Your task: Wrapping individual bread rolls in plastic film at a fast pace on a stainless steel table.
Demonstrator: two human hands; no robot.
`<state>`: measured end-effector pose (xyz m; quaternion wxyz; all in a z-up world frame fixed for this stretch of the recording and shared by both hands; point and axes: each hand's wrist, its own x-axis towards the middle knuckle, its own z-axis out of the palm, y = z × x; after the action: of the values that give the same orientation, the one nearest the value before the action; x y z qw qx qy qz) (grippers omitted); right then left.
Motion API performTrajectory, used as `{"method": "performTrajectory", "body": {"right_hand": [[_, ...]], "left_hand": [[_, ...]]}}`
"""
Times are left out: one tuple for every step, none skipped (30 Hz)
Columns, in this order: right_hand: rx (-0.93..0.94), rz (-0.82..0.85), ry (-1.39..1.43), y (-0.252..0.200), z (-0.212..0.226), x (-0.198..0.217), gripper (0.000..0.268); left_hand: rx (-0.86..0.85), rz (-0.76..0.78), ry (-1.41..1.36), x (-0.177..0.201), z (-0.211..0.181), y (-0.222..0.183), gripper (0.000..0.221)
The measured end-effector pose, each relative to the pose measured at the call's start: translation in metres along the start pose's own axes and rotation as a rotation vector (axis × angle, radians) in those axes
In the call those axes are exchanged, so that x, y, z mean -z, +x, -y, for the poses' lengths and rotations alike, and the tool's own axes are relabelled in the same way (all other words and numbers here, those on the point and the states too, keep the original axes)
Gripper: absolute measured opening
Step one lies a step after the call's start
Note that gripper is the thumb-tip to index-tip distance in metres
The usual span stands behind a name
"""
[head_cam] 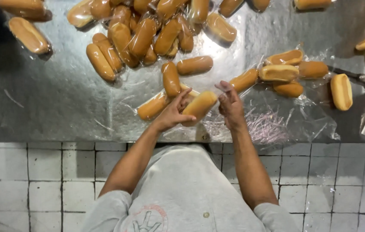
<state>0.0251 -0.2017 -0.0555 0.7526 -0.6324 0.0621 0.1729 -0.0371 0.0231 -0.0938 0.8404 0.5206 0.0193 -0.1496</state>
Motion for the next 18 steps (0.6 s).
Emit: {"method": "performTrajectory", "body": {"right_hand": [[0.129, 0.008, 0.001, 0.0, 0.016, -0.003, 0.026], [0.252, 0.026, -0.001, 0.0, 0.032, -0.007, 0.007], [0.255, 0.029, -0.005, -0.007, 0.043, -0.009, 0.007], [0.32, 0.108, -0.074, -0.012, 0.054, -0.014, 0.009], [0.385, 0.187, -0.143, -0.017, 0.065, -0.019, 0.013], [0.38, 0.201, -0.145, -0.023, 0.077, -0.025, 0.013], [0.392, 0.221, -0.161, -0.029, 0.088, -0.03, 0.016], [0.404, 0.236, -0.18, -0.037, 0.1, -0.035, 0.019], [0.398, 0.244, -0.183, -0.038, 0.098, -0.031, 0.019], [0.432, 0.219, -0.196, -0.038, 0.099, -0.026, 0.018], [0.467, 0.195, -0.21, -0.039, 0.1, -0.019, 0.017], [0.471, 0.195, -0.21, -0.042, 0.103, -0.017, 0.017], [0.474, 0.183, -0.239, -0.045, 0.107, -0.013, 0.015], [0.467, 0.161, -0.268, -0.052, 0.109, -0.009, 0.014], [0.462, 0.151, -0.267, -0.053, 0.111, -0.003, 0.014], [0.476, 0.25, -0.366, -0.052, 0.114, 0.003, 0.011], [0.488, 0.349, -0.466, -0.052, 0.116, 0.008, 0.008], [0.491, 0.347, -0.464, -0.049, 0.123, 0.005, 0.008]], "left_hand": [[-0.035, 0.082, -0.008, 0.0, -0.005, -0.002, 0.11], [-0.073, 0.153, -0.02, -0.002, -0.008, -0.007, 0.107], [-0.078, 0.152, -0.022, -0.005, -0.018, -0.008, 0.107], [-0.044, 0.197, 0.054, -0.006, -0.03, -0.009, 0.102], [-0.009, 0.242, 0.129, -0.007, -0.042, -0.01, 0.098], [-0.013, 0.228, 0.126, -0.016, -0.052, -0.002, 0.098], [-0.15, 0.239, 0.057, -0.025, -0.062, 0.006, 0.089], [-0.286, 0.253, -0.014, -0.034, -0.071, 0.014, 0.08], [-0.288, 0.244, -0.018, -0.035, -0.079, 0.014, 0.08], [-0.382, 0.196, 0.028, -0.037, -0.087, 0.018, 0.05], [-0.475, 0.147, 0.075, -0.04, -0.095, 0.021, 0.019], [-0.478, 0.149, 0.077, -0.039, -0.098, 0.021, 0.019], [-0.527, 0.109, 0.158, -0.038, -0.1, 0.021, 0.016], [-0.563, 0.074, 0.234, -0.039, -0.1, 0.019, 0.014], [-0.555, 0.08, 0.232, -0.039, -0.089, 0.022, 0.014], [-0.673, 0.013, 0.345, -0.038, -0.077, 0.025, 0.016], [-0.79, -0.055, 0.459, -0.038, -0.066, 0.028, 0.02], [-0.791, -0.053, 0.46, -0.042, -0.071, 0.029, 0.02]]}}
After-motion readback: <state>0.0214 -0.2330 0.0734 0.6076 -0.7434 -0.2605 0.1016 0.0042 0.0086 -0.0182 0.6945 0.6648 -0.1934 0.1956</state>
